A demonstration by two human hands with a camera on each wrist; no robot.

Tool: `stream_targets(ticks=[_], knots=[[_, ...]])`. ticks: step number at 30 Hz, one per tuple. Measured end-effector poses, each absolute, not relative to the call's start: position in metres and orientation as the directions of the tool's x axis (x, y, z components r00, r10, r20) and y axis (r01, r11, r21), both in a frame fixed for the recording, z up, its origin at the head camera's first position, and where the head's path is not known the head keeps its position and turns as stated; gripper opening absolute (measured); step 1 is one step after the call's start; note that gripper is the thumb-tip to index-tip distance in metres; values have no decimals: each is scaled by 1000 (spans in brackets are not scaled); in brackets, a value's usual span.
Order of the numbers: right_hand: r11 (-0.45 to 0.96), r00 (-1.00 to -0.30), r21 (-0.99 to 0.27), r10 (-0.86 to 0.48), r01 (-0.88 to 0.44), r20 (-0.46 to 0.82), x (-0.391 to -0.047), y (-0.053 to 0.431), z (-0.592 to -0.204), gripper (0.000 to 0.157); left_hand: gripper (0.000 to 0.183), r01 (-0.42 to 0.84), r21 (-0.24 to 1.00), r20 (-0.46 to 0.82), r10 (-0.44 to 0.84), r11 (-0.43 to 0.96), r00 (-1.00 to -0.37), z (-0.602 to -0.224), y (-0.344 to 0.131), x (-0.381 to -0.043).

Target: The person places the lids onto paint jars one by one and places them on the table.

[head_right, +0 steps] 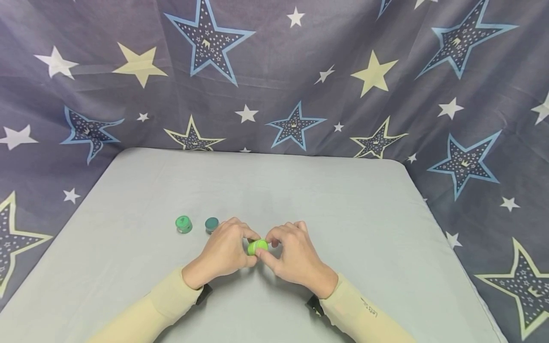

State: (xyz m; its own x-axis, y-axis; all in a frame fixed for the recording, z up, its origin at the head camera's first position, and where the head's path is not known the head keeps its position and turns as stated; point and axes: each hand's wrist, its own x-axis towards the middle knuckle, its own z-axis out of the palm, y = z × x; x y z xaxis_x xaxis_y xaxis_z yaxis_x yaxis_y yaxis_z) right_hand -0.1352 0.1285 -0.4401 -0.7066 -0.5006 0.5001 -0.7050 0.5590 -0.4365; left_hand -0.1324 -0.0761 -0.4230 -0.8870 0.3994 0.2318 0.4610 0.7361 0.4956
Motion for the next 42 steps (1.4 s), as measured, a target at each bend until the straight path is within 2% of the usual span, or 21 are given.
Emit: stream_targets(ticks=[10, 20, 30, 42], knots=[[572, -724, -448, -486, -687, 489, -135, 127, -440, 20, 21, 461, 495, 228, 402, 737, -887, -423, -76, -132], [452, -640, -453, -552, -768, 535, -137, 131, -439, 35, 29, 473, 494, 241, 408, 729, -881, -423, -77, -132], [437, -628, -451, -560, -778, 541, -136, 130, -440, 34, 30, 476, 495, 250, 405, 727, -879, -424, -77, -132], [456, -641, -451, -543, -767, 542, -136, 129, -441, 25, 27, 468, 495, 243, 400, 732, -884, -423, -76, -132]])
